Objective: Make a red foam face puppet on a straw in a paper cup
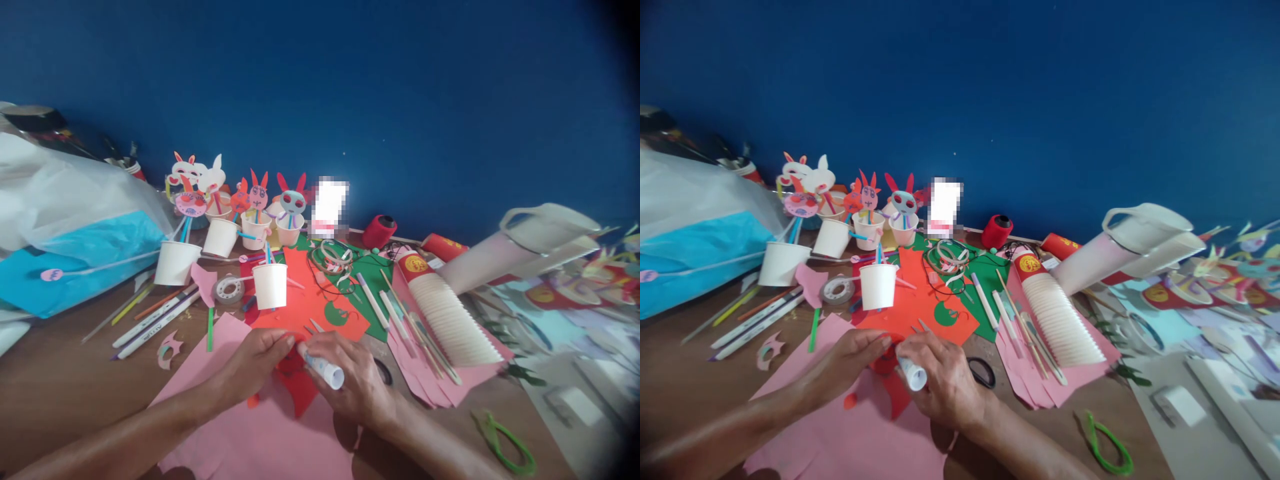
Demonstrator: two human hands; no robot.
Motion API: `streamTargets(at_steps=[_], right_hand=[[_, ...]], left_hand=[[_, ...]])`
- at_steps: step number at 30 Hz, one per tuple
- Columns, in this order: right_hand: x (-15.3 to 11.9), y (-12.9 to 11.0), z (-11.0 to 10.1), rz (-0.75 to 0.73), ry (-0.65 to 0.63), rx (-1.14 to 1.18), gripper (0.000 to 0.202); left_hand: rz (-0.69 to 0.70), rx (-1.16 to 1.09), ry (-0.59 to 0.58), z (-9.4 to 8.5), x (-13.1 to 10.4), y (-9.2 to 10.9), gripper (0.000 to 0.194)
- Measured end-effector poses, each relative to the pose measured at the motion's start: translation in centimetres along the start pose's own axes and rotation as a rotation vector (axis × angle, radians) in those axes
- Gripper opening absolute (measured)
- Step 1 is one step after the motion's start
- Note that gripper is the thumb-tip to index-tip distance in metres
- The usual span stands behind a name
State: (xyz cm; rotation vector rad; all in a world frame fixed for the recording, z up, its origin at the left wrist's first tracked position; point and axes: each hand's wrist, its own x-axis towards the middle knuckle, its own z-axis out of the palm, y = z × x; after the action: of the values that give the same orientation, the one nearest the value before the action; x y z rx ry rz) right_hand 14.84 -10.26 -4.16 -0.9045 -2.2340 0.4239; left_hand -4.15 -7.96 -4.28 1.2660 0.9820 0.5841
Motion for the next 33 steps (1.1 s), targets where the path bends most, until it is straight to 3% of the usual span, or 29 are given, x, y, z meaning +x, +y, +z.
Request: streamTargets(at_steps=[7,17,23,33], right_hand=[[0.2,-0.24,-0.3,-0.018,-0.005,-0.079,0.026],[-0.27,0.29,0.02,-0.009,0.001,-0.097,0.03],[-0.29,0.2,0.33,0.0,-0.027,-0.042,0.031],[0.06,-0.09,0.22,-0.055,0.027,-0.059,0.03]], left_hand=[[-0.019,-0.085,-0.069,0.58,-0.08,-0.12,0.035],[-0.018,0.093,0.102,-0.15,-0.05,0.13,0.036],[-0.049,0.085,0.12,-0.12,-0.01,0.01,0.036],[-0.023,-0.026,-0.003,0.67,0.17,-0.44,0.038]])
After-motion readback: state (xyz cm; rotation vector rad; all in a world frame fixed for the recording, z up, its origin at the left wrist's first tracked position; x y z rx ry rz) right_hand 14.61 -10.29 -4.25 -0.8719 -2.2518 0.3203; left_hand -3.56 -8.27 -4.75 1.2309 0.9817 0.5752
